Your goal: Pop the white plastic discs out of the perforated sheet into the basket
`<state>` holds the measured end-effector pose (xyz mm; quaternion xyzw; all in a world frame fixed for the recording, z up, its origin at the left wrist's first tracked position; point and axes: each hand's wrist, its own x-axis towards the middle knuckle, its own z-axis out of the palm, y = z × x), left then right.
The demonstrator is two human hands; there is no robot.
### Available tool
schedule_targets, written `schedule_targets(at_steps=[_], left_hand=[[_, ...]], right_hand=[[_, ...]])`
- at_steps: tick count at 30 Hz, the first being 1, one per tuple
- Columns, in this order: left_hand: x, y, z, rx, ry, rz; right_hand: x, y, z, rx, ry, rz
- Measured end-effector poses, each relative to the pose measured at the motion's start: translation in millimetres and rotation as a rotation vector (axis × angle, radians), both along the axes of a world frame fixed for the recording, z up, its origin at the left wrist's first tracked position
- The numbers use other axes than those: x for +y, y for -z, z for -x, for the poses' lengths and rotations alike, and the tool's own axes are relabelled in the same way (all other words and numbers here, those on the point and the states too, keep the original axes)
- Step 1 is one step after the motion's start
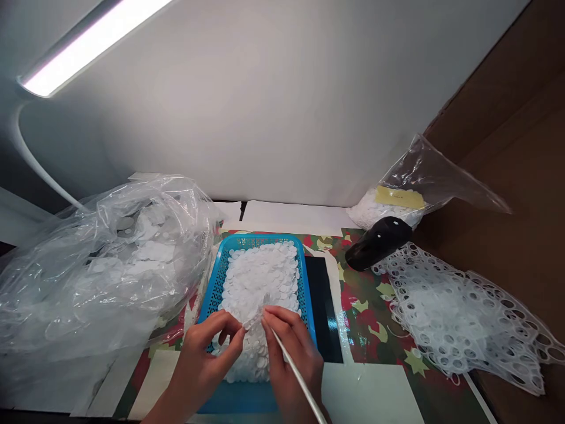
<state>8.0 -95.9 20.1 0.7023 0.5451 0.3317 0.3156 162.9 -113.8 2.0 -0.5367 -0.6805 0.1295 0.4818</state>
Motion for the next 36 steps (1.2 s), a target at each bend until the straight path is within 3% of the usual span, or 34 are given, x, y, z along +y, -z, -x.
schedule_targets(at_steps=[10, 16, 22, 27, 32, 36], left_hand=[[-4.5, 2.4, 4.9, -0.059, 0.002, 0.054], [-6.9, -0.6, 12.7, -0.037, 0.001, 0.070], [-4.3, 3.8, 12.3, 0.091, 0.104, 0.142], [-3.3, 0.8, 6.8, -0.070, 0.156, 0.218], [-0.5, -5.3, 1.0, -0.269, 0.127, 0.254], [2.8, 1.2, -2.1, -0.418, 0.067, 0.379]], right_hand=[[8.8, -1.4, -0.2, 0.062, 0.163, 0.014], [11.1, 2.1, -16.3, 0.111, 0.263, 0.012], [10.9, -4.2, -17.6, 0.429, 0.091, 0.226], [11.3, -6.3, -12.7, 0.640, 0.005, 0.350], [4.9, -9.4, -10.8, 0.633, -0.096, 0.351], [-0.9, -12.9, -10.5, 0.576, -0.224, 0.322]])
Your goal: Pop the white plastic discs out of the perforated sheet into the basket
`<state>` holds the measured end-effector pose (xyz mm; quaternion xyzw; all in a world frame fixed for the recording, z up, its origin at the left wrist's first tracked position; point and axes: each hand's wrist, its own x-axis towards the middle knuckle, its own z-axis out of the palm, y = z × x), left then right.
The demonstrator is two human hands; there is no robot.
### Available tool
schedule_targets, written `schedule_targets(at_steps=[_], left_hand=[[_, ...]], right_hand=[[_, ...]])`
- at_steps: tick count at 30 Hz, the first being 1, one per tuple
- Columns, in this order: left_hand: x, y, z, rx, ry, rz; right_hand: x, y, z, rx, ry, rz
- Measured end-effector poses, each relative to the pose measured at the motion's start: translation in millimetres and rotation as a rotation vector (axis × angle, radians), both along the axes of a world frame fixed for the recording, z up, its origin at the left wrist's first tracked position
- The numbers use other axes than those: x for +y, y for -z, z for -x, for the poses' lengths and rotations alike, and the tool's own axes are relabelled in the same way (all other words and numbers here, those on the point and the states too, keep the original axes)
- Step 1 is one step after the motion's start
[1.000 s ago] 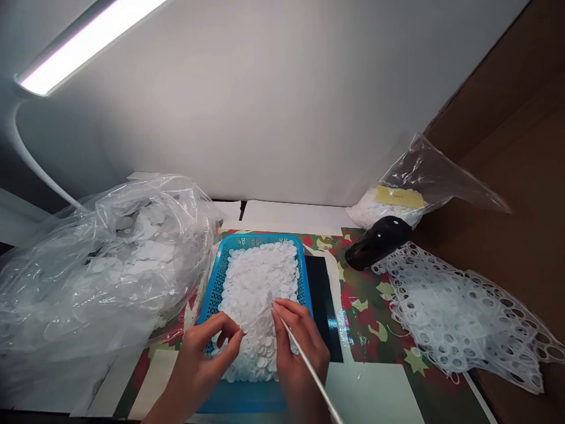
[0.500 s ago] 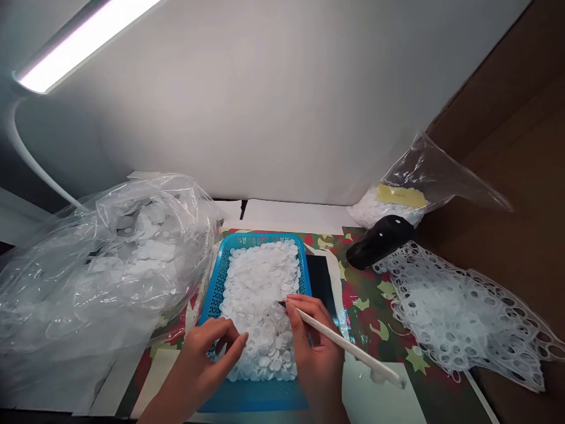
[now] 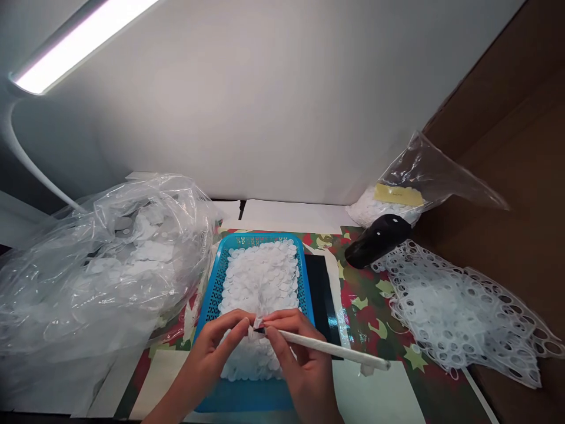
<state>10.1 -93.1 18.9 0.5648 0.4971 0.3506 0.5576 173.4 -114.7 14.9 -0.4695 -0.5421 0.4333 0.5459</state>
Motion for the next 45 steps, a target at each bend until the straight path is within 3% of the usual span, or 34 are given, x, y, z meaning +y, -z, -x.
schedule_targets(at_steps=[5, 13, 16, 20, 23, 26, 31, 37, 45], left_hand=[[2.6, 12.4, -2.4, -0.181, -0.089, 0.152], [6.0, 10.2, -0.7, -0.335, -0.137, 0.247], [5.9, 13.1, -1.1, -0.416, -0.104, 0.282], [6.0, 16.5, -5.6, -0.649, -0.042, 0.466], [6.1, 14.6, -8.5, -0.707, -0.101, 0.520], [6.5, 12.1, -8.9, -0.703, -0.182, 0.505], [7.8, 15.6, -6.4, -0.629, -0.253, 0.404], [5.3, 16.1, -1.0, -0.517, -0.251, 0.348], [3.2, 8.0, 1.0, -0.445, -0.251, 0.250]], right_hand=[[-3.4, 2.7, -3.5, -0.053, -0.061, -0.023], [-5.2, 3.6, -3.4, 0.041, -0.109, 0.048], [-5.6, 2.7, -1.8, 0.151, -0.116, 0.115], [-5.1, 7.4, 0.9, 0.405, -0.118, 0.284], [-5.0, 11.7, 2.8, 0.617, -0.146, 0.406], [-5.7, 13.5, 3.2, 0.675, -0.106, 0.455], [-5.7, 14.9, 0.0, 0.521, -0.010, 0.415], [-7.1, 14.0, -2.6, 0.115, 0.104, 0.203], [-4.8, 8.9, 2.4, -0.122, 0.026, 0.019]])
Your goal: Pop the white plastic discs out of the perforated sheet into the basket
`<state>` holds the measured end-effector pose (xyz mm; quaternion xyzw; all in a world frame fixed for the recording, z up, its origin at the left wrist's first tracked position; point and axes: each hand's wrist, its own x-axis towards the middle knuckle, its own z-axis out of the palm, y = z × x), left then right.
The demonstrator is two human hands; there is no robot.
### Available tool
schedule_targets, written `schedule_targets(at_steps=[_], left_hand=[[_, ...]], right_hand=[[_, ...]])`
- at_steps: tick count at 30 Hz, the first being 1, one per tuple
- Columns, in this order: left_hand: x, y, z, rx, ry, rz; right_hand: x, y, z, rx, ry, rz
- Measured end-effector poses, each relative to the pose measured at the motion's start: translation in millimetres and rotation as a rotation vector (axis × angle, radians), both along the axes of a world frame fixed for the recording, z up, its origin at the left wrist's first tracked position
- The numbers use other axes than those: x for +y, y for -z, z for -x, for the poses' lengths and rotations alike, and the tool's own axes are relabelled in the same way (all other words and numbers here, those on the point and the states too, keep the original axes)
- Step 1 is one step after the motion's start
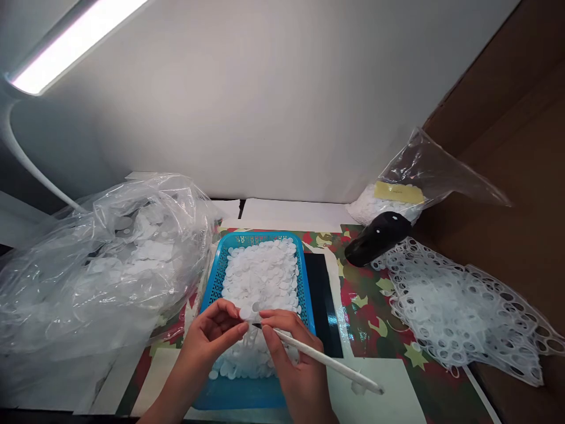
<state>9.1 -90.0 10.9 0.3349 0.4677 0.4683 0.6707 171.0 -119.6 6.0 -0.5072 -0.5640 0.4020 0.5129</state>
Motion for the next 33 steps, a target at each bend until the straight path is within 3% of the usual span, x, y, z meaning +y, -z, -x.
schedule_targets(at_steps=[9, 16, 26, 33], left_hand=[[0.7, 5.4, -0.1, 0.017, -0.012, -0.035], [-0.5, 2.6, 1.5, 0.021, 0.013, -0.031], [-1.7, 1.4, -0.6, 0.004, 0.040, -0.053], [-2.4, 1.0, 0.3, 0.016, 0.038, -0.076]], right_hand=[[3.7, 0.8, 1.7, -0.112, 0.007, -0.067], [2.7, 2.4, 2.0, -0.036, -0.053, 0.064], [4.7, 7.2, 7.4, -0.308, -0.041, -0.230], [4.1, 7.2, 9.8, -0.289, -0.015, -0.219]])
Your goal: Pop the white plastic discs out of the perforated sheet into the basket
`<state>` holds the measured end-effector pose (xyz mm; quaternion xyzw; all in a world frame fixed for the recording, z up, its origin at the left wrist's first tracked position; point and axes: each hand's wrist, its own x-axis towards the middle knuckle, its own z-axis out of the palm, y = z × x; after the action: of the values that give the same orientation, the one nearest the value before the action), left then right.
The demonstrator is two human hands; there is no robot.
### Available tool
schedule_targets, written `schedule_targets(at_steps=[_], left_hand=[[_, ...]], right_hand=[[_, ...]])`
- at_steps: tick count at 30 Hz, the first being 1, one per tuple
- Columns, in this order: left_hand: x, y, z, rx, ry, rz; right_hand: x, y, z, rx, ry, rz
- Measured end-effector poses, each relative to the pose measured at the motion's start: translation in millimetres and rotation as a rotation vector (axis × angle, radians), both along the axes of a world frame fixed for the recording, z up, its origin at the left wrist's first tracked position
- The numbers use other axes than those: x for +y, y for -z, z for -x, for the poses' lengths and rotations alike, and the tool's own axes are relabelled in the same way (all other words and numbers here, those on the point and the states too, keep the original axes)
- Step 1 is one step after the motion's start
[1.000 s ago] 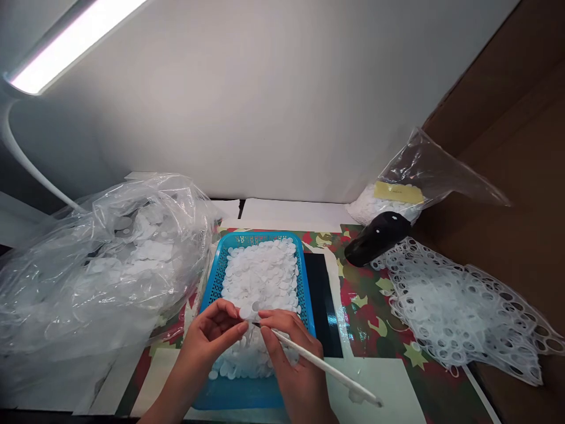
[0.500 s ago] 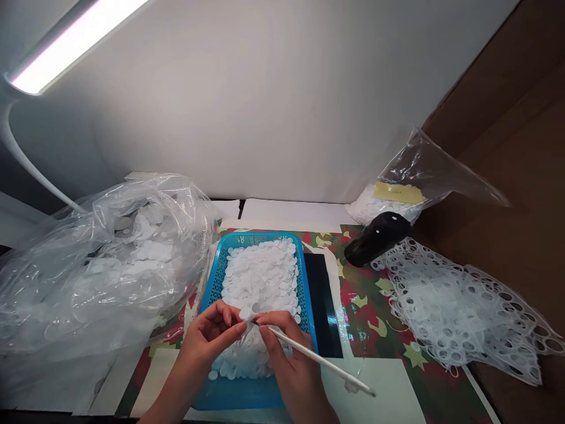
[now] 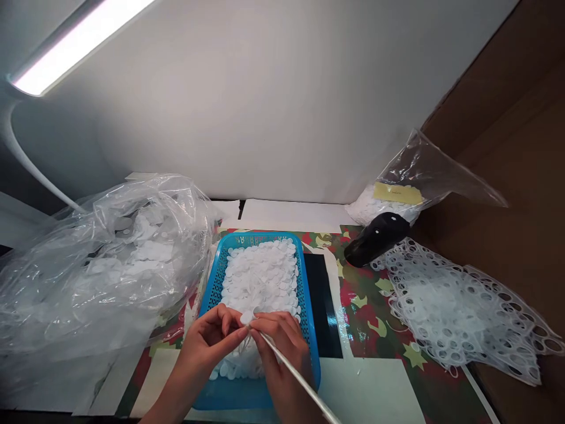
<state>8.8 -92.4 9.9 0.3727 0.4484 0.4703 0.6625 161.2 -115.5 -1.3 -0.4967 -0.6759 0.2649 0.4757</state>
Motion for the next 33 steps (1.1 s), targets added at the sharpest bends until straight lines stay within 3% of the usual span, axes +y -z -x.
schedule_targets(at_steps=[6, 11, 14, 18, 24, 33], left_hand=[[1.7, 1.4, 1.3, 0.078, -0.055, -0.021], [-2.9, -4.8, 3.2, 0.430, -0.069, -0.277], [-4.6, -10.6, 4.1, 0.693, -0.012, -0.468], [-4.8, -14.2, 3.2, 0.831, 0.039, -0.584], [-3.4, -11.2, 1.1, 0.806, 0.061, -0.550], [-2.8, -12.1, -2.6, 0.816, 0.120, -0.466]], right_hand=[[-1.8, -5.6, -0.1, 0.205, 0.071, 0.217], [-1.9, -9.7, 0.2, 0.355, 0.129, 0.375], [-2.4, -6.3, 0.5, 0.321, 0.111, 0.353], [-2.9, -1.7, 0.9, 0.224, 0.065, 0.209], [-3.7, -6.3, -1.4, 0.123, 0.034, 0.100], [-5.0, -2.3, -0.6, 0.057, 0.000, 0.079]])
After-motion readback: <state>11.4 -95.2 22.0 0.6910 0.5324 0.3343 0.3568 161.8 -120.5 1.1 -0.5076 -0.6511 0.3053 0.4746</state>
